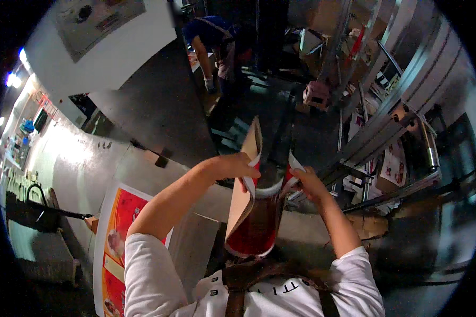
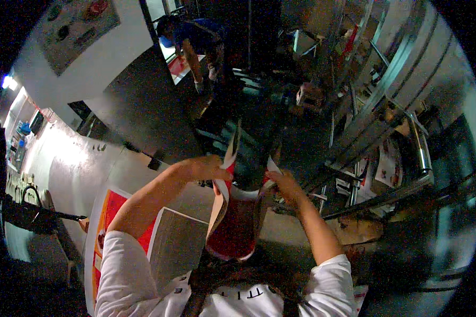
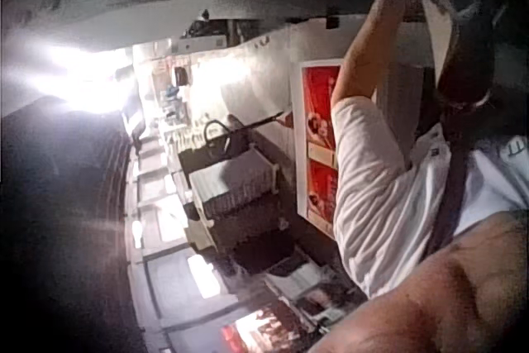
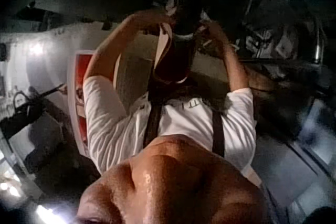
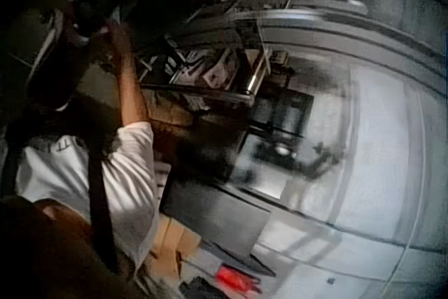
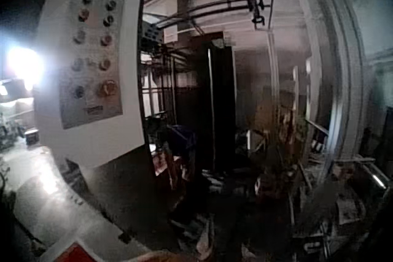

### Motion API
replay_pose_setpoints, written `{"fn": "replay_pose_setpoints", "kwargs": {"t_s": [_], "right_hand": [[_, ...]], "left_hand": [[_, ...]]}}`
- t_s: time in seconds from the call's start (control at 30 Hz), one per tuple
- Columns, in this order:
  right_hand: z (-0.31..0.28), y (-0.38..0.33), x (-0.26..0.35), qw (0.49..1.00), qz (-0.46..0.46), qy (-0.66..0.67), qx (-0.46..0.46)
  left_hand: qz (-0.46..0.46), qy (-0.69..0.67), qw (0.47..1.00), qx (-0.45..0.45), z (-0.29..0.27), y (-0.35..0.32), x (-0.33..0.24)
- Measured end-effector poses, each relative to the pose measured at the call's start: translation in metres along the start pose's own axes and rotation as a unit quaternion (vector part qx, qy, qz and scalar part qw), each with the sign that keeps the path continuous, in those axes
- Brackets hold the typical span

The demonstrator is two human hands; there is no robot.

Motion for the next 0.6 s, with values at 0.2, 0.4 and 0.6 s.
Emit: {"fn": "replay_pose_setpoints", "kwargs": {"t_s": [0.2,0.4,0.6], "right_hand": [[0.01,0.057,0.033,0.998,-0.039,-0.027,0.047],[-0.007,0.169,0.038,0.988,-0.064,-0.071,0.117],[-0.007,0.248,0.084,0.99,-0.022,-0.065,0.125]], "left_hand": [[0.048,-0.16,0.985,-0.046,-0.071,0.047,0.02],[0.037,-0.169,0.982,-0.078,-0.127,0.083,0.004],[0.047,-0.212,0.967,-0.131,-0.177,0.146,0.008]]}}
Point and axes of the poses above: each hand's wrist, its own y-axis towards the middle knuckle, its own z-axis out of the palm, x = y × z, the point moved 1 cm from there along y, towards the middle knuckle, and after that the axes turned 12 degrees about -y, right-handed, at the moved point
